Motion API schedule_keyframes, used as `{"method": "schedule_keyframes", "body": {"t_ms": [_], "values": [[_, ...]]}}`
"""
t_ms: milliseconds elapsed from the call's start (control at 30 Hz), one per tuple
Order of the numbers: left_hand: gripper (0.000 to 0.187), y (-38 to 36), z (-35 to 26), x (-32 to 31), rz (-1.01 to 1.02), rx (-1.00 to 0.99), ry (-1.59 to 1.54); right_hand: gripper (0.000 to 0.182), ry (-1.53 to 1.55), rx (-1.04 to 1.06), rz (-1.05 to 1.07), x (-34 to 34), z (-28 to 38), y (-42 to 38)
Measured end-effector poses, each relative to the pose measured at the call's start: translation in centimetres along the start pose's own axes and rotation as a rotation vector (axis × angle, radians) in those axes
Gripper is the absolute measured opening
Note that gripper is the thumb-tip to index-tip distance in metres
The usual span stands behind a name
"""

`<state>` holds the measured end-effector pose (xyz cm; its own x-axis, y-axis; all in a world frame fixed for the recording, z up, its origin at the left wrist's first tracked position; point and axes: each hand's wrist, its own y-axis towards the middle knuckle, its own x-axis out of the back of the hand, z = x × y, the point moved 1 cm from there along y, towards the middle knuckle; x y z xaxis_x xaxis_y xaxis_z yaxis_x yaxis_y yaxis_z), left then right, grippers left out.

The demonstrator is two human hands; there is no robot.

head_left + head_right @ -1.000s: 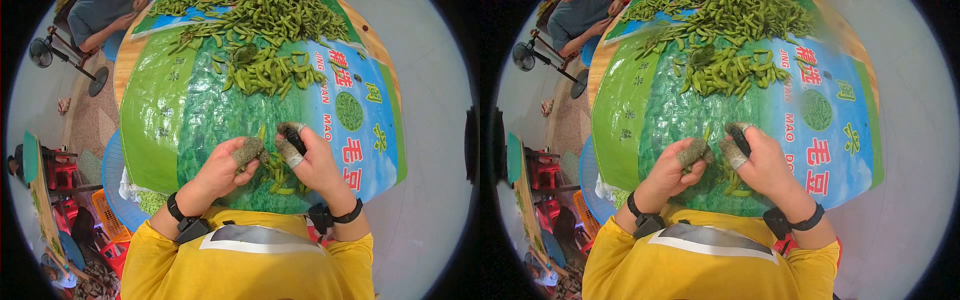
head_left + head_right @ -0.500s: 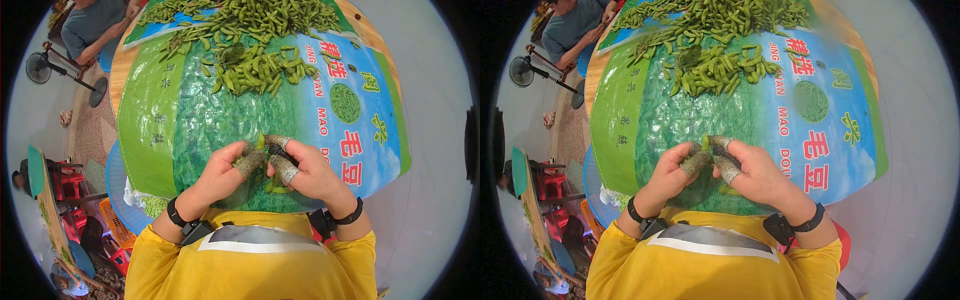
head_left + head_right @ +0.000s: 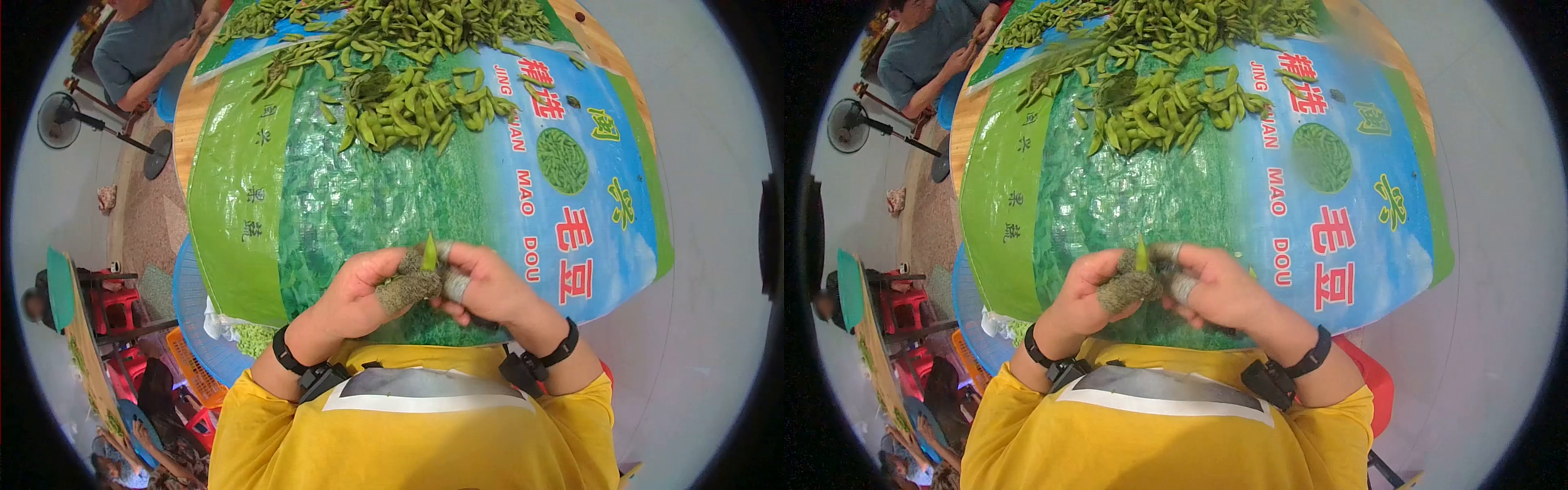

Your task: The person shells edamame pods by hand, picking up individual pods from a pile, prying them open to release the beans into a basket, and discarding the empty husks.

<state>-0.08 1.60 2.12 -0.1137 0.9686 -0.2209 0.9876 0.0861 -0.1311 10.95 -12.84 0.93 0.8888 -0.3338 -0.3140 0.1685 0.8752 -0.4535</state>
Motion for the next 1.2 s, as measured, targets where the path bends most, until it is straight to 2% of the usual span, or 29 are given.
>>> {"method": "schedule_keyframes", "body": {"t_ms": [67, 167, 267, 400, 467, 600, 667, 800, 867, 967, 1100, 1167, 1200], "values": [[0.017, -0.1, 0.5, 0.8, 0.063, 0.156, -0.225, 0.039, -0.010, -0.005, -0.004, -0.2, -0.6, -0.2], [0.014, 0.1, 1.5, 0.8, 0.014, 0.211, -0.347, 0.041, -0.045, 0.032, -0.063, 0.0, 0.6, -1.2], [0.014, 0.1, 1.7, 0.4, -0.045, 0.230, -0.355, 0.039, -0.086, 0.180, -0.171, 0.0, 2.2, -2.5], [0.012, 0.1, 2.3, 0.5, -0.057, 0.198, -0.333, 0.040, -0.226, 0.212, -0.137, 0.1, 2.2, -3.1], [0.011, 0.0, 2.3, 0.5, -0.054, 0.165, -0.086, 0.040, -0.201, 0.164, -0.162, 0.0, 2.3, -3.3], [0.011, 0.4, 2.1, -0.2, -0.084, 0.048, 0.110, 0.042, -0.295, 0.117, -0.170, 0.0, 2.5, -3.2], [0.012, 0.6, 2.5, -0.1, -0.115, -0.159, 0.348, 0.044, -0.305, 0.188, -0.182, 0.0, 2.2, -3.0], [0.012, 0.6, 2.1, 0.2, -0.105, -0.130, 0.453, 0.044, -0.296, 0.232, -0.178, 0.1, 1.6, -2.6], [0.008, 0.6, 1.6, 0.3, -0.075, -0.201, 0.709, 0.044, -0.295, 0.243, -0.185, 0.0, 1.5, -2.4], [0.006, 0.5, 1.2, 0.5, -0.054, -0.284, 0.862, 0.043, -0.238, 0.172, -0.151, -0.1, 1.9, -2.4], [0.011, 0.3, 1.6, 0.6, -0.045, -0.253, 0.800, 0.038, -0.028, 0.078, -0.086, 0.0, 1.3, -2.0], [0.013, 0.2, 2.3, 0.7, -0.041, -0.196, 0.507, 0.033, 0.073, 0.077, -0.044, -0.1, 1.0, -2.0], [0.013, 0.1, 2.1, 0.5, -0.041, -0.196, 0.507, 0.033, 0.073, 0.076, -0.044, -0.2, 1.1, -2.0]]}}
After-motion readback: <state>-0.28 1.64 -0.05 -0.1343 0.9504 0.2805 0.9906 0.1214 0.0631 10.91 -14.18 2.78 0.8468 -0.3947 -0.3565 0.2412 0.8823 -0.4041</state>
